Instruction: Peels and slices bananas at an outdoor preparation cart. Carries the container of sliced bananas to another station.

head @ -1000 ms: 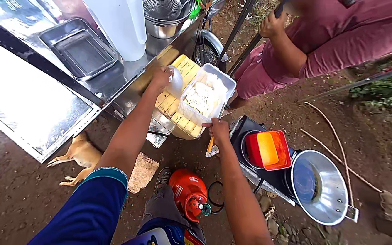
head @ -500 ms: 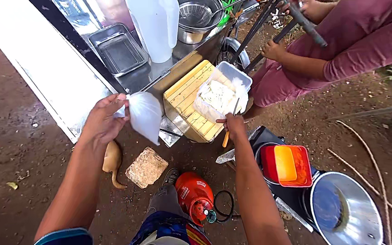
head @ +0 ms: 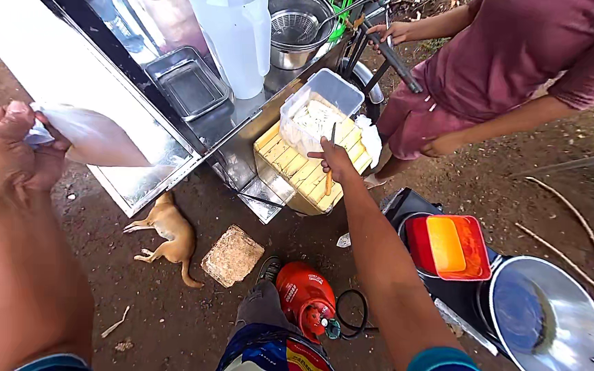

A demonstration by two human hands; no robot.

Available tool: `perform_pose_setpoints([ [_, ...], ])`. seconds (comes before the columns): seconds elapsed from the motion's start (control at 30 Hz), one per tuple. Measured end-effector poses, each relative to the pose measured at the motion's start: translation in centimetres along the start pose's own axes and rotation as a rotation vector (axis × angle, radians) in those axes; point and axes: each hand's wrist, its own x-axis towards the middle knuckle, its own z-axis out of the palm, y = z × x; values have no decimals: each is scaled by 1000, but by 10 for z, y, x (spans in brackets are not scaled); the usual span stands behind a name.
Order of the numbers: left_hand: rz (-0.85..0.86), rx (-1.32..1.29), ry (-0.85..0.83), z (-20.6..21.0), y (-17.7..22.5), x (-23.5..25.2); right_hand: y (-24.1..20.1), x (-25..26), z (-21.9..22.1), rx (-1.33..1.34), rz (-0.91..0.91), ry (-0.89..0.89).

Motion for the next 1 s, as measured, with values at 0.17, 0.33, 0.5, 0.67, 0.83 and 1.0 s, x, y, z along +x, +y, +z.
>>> perform_pose_setpoints([
  [0.17,57,-142,-15,46,17,62,64,-51,8,-107,-143,128],
  [0.33,130,-188,-198,74,-46,176,172,-123,11,-285,-95,76],
  [0.5,36,-192,-274,112,-103,219,248,-212,9,-302,68,-1],
  [0.67,-57,-100,-208,150,-135,204,304,-267,2,-370,208,-83],
  [0.83,-38,350,-276,148,-151,188,321,-284,-6,-440,285,-46],
  [1.0,-152,750,-525,137,-118,152,318,-286,-14,-449,285,4],
])
